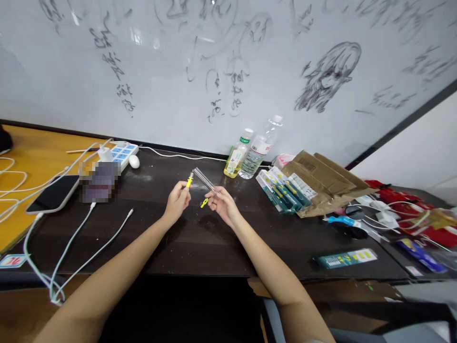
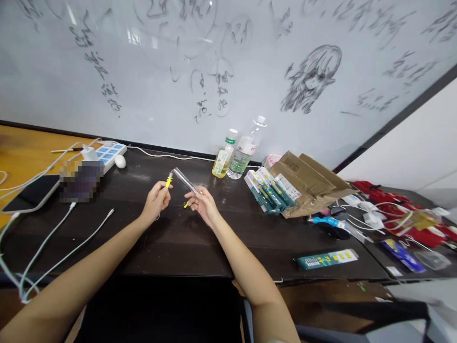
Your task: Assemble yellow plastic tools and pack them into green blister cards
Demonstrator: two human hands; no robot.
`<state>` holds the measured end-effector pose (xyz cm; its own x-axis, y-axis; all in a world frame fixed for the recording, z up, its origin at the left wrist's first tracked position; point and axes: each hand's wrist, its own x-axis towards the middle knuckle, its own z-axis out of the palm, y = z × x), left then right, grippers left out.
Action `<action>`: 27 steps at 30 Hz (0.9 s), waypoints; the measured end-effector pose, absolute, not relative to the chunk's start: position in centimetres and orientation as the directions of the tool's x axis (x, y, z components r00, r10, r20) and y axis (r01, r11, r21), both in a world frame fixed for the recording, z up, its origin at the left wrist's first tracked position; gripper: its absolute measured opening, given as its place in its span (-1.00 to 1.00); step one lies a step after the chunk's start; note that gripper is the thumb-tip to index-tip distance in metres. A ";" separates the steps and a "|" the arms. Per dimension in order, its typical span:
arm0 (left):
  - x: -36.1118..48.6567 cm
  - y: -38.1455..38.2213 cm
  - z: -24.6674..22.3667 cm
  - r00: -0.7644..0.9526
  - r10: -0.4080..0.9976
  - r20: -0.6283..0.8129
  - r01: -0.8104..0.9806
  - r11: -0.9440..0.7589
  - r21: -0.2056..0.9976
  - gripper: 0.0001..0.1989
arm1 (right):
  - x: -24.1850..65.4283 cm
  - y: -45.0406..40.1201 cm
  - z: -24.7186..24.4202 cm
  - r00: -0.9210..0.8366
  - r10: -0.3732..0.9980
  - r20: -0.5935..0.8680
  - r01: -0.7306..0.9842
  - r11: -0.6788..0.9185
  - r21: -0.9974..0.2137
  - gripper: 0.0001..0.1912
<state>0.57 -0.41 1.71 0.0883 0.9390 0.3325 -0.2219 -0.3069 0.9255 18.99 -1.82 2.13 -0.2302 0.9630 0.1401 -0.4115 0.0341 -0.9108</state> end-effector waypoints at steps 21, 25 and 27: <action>0.9 -1.7 2.8 0.294 0.917 0.271 -0.059 -0.265 0.962 -0.71 | 19.0 -1.8 2.2 -0.257 0.964 0.065 -0.338 -0.027 -0.941 -0.77; 1.1 -2.0 2.7 0.406 0.887 0.221 -0.011 -0.237 0.971 -0.69 | 19.6 -1.5 3.1 -0.020 0.989 0.148 -0.483 0.120 -0.867 -0.73; 1.2 -2.1 2.6 0.466 0.865 0.188 0.015 -0.220 0.975 -0.68 | 20.0 -1.4 3.5 0.076 0.981 0.180 -0.511 0.193 -0.837 -0.73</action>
<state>1.17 -2.06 2.57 0.4657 0.8648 0.1878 0.0151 -0.2200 0.9754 20.02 -1.37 3.51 0.0760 0.9808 0.1797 -0.5113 0.1931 -0.8374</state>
